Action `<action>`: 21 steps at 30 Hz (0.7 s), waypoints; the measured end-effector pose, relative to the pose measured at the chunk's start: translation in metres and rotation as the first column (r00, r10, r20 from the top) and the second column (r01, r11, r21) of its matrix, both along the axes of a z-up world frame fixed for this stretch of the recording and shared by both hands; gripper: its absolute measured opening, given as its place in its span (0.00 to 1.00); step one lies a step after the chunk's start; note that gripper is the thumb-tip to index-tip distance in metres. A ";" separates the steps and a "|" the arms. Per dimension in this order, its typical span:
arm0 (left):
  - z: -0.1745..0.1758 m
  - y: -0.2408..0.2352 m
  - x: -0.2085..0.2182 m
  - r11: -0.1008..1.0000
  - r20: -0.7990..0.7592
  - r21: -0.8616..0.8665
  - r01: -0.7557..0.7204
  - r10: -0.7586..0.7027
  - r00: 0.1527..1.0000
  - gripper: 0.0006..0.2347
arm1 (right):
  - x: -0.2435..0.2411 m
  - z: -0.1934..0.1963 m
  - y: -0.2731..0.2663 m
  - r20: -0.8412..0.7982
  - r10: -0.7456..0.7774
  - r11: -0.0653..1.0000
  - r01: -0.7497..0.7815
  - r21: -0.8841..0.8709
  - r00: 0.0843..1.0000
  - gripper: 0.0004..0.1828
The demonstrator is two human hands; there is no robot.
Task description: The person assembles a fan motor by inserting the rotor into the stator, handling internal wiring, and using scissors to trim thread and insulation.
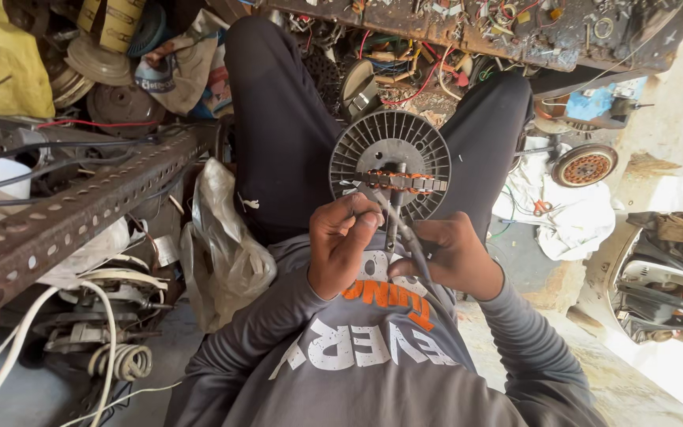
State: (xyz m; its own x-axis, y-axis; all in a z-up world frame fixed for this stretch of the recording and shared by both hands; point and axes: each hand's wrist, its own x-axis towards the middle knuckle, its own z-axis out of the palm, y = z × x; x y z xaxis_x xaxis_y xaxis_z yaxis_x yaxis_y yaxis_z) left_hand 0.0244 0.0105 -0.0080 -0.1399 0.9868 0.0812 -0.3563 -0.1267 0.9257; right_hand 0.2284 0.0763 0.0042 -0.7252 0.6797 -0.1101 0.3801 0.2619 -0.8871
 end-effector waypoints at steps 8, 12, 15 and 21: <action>-0.028 0.011 -0.034 0.978 -0.648 0.094 -0.185 0.202 0.735 0.05 | 0.072 -0.068 0.116 -0.101 -0.550 0.807 0.559 0.192 0.829 0.09; -0.060 0.025 -0.040 0.977 -0.681 -0.033 -0.210 0.132 0.720 0.06 | 0.077 -0.148 0.223 -0.499 -0.437 0.540 0.662 0.520 0.748 0.22; -0.077 0.024 -0.036 0.982 -0.769 -0.002 -0.187 0.118 0.629 0.05 | 0.065 -0.172 0.271 -0.288 -0.516 0.674 0.590 0.446 0.807 0.19; -0.090 0.018 -0.032 0.981 -0.878 0.125 -0.151 0.180 0.443 0.03 | 0.032 -0.166 0.312 -0.008 -0.458 0.629 0.330 0.704 0.889 0.18</action>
State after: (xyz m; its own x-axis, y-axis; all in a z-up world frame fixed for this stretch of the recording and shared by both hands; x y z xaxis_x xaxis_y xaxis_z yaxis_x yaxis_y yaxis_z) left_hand -0.0080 0.0282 -0.0978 -0.1388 0.9489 0.2835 0.6795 -0.1170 0.7242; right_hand 0.2600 0.3880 -0.1619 -0.3854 0.8288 0.4057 0.7059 0.5479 -0.4489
